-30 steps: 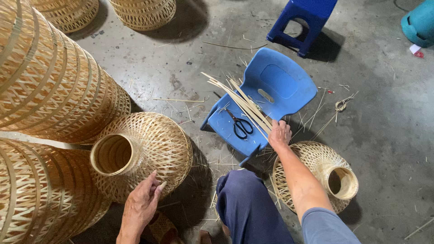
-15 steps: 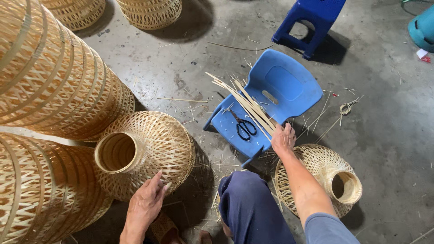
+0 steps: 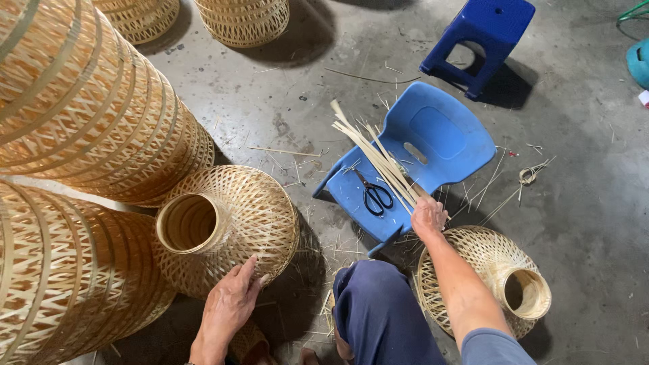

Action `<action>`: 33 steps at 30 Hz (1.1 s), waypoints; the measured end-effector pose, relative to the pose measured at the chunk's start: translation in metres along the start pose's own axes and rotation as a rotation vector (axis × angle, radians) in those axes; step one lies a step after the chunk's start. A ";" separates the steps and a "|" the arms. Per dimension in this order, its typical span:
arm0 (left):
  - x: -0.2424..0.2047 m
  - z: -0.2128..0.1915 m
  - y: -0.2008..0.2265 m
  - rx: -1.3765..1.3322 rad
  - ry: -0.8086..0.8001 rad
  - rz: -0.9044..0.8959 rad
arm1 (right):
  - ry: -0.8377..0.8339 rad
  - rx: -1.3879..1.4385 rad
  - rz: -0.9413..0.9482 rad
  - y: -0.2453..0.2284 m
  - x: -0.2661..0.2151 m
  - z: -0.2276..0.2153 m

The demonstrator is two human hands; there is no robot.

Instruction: The person weaves bamboo strips into the necks and bodies of several woven bamboo baskets, using scissors to trim excess strips and handling multiple long, thin bamboo fibers.

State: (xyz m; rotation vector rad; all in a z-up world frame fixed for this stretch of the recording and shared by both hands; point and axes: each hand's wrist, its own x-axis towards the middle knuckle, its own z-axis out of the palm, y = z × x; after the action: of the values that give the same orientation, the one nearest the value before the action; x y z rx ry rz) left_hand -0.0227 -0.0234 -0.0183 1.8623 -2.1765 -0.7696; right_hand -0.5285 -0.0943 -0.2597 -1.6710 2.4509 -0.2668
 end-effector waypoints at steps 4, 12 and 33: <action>-0.001 -0.002 0.002 0.023 -0.015 -0.009 | 0.011 0.036 0.031 0.010 0.003 0.003; -0.008 -0.004 0.003 -0.086 0.118 0.107 | 0.038 0.241 -0.082 0.008 -0.004 -0.035; -0.051 -0.024 0.164 -1.529 0.256 0.240 | -0.634 1.459 0.053 -0.155 -0.288 -0.230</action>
State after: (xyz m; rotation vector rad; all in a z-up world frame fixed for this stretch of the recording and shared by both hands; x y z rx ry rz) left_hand -0.1439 0.0324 0.0920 0.7708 -0.9177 -1.3993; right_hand -0.3379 0.1312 0.0107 -0.7777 1.1444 -0.9931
